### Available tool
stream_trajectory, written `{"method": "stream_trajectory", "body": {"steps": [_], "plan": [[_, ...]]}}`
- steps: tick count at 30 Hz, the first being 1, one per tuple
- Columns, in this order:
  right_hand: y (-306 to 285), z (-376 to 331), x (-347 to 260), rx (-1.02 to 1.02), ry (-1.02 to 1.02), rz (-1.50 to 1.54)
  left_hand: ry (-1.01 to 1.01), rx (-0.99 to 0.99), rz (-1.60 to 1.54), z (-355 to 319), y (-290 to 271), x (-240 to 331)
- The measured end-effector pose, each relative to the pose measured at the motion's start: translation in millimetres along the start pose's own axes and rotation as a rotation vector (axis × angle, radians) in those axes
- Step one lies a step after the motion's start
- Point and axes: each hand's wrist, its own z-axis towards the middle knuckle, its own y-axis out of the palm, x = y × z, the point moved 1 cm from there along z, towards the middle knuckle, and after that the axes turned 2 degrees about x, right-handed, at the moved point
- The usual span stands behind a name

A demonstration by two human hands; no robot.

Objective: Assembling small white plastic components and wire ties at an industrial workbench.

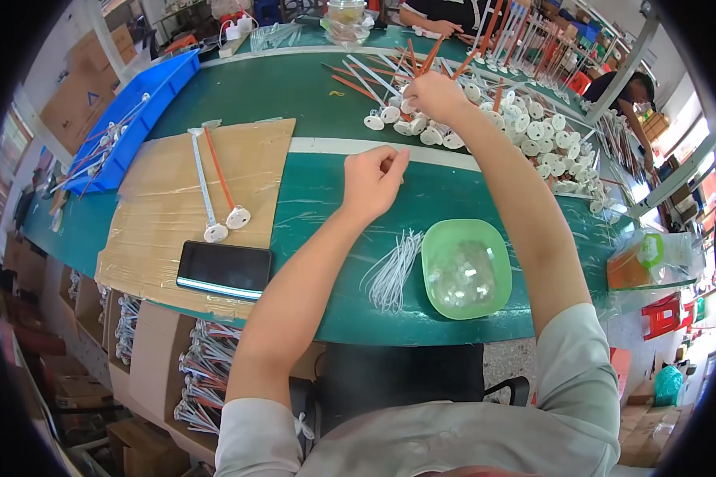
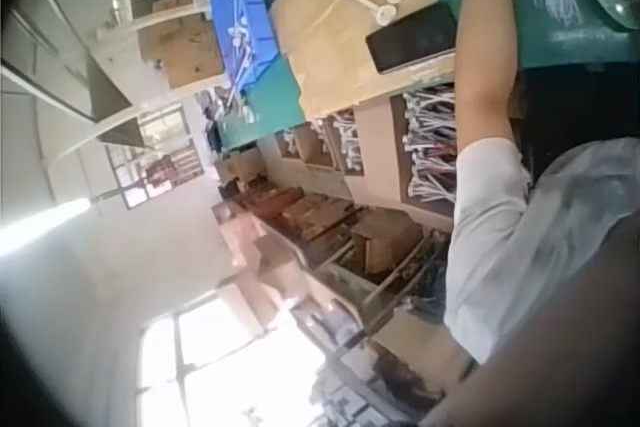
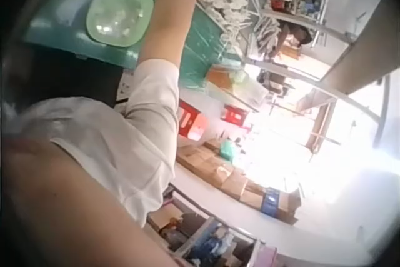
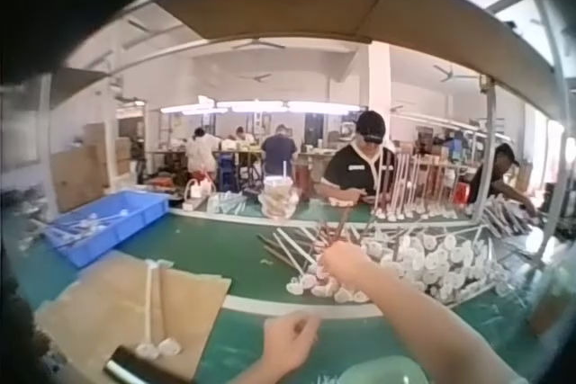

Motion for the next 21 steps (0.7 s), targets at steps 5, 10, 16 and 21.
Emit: {"method": "stream_trajectory", "body": {"steps": [5, 10, 16, 21], "plan": [[-43.8, -66.4, -12.3, 0.358, -0.26, 0.242, -0.184, -0.111, -0.401, -8.3, 7.4, 19.2], [-77.7, -188.6, -63.0, 0.569, -0.328, 0.383, -0.27, -0.449, -0.861, -35.0, 20.4, 55.2], [-61.1, -234.4, -68.0, 0.859, -0.381, 0.386, -0.269, -0.685, -0.77, -56.5, 27.7, 70.4], [-58.2, -241.0, -58.9, 0.802, -0.383, 0.552, -0.354, -0.761, -0.834, -55.8, 20.3, 67.7]]}}
